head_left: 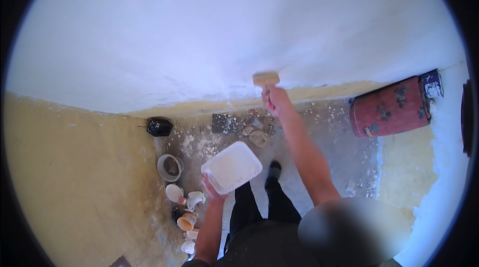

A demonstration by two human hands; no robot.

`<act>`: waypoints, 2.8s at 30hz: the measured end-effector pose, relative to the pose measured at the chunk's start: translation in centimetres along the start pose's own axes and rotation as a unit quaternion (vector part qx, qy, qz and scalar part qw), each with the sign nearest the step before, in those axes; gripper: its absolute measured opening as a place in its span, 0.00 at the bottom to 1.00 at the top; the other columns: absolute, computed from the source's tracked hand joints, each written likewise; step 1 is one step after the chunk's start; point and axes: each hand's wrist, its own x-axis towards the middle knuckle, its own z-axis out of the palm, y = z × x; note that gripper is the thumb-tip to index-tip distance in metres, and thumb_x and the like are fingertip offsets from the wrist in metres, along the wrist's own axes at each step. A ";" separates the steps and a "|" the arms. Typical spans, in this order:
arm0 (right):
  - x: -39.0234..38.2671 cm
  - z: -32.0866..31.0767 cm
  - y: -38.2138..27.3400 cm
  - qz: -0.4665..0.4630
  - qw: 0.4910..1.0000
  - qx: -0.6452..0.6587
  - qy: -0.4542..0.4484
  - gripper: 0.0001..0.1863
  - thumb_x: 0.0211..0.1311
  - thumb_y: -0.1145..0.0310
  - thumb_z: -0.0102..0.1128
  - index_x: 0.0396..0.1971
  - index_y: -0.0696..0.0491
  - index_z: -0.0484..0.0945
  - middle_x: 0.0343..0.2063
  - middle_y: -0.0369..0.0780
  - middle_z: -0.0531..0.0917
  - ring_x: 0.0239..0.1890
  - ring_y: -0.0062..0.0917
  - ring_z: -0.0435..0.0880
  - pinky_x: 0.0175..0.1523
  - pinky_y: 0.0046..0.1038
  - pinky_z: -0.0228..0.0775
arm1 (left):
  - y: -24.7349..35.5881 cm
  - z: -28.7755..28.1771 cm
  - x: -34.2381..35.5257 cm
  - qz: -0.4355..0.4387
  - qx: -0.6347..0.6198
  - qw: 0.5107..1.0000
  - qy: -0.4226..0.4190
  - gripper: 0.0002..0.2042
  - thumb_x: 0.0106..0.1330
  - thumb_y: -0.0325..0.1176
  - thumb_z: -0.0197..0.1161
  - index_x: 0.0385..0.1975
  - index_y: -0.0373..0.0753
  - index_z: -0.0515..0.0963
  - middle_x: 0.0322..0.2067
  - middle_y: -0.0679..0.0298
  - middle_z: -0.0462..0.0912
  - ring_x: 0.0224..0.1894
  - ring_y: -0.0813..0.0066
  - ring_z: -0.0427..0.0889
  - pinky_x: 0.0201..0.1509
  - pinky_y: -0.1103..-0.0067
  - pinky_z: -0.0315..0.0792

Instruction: The person paints the lower section of a white wall with a brush, repeatedly dipping the brush into a plastic container of white paint held in their left hand.

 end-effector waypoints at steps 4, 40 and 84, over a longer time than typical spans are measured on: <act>-11.9 7.3 -8.9 -0.065 0.997 -0.001 -0.030 0.07 0.62 0.69 0.46 0.25 0.55 0.67 0.13 0.33 0.64 0.10 0.15 0.56 0.11 0.18 0.48 | 0.5 1.7 -0.4 0.007 0.005 1.000 -0.019 0.38 0.59 0.64 0.51 0.62 0.42 0.61 0.55 0.57 0.72 0.54 0.56 0.75 0.50 0.58 0.77; 5.8 -3.2 6.3 0.002 0.998 0.034 0.045 0.08 0.63 0.68 0.47 0.24 0.54 0.66 0.16 0.33 0.66 0.12 0.15 0.61 0.12 0.18 0.50 | -2.7 -7.0 0.5 -0.041 0.033 0.999 0.009 0.37 0.59 0.65 0.49 0.61 0.41 0.64 0.56 0.57 0.72 0.56 0.56 0.73 0.56 0.58 0.71; -1.2 1.4 4.2 -0.112 0.993 -0.003 0.032 0.06 0.65 0.66 0.48 0.34 0.53 0.67 0.18 0.32 0.67 0.10 0.13 0.58 0.12 0.17 0.48 | -5.2 -12.6 3.3 -0.078 0.026 0.997 0.011 0.39 0.58 0.68 0.49 0.63 0.45 0.62 0.60 0.60 0.67 0.60 0.56 0.68 0.61 0.54 0.65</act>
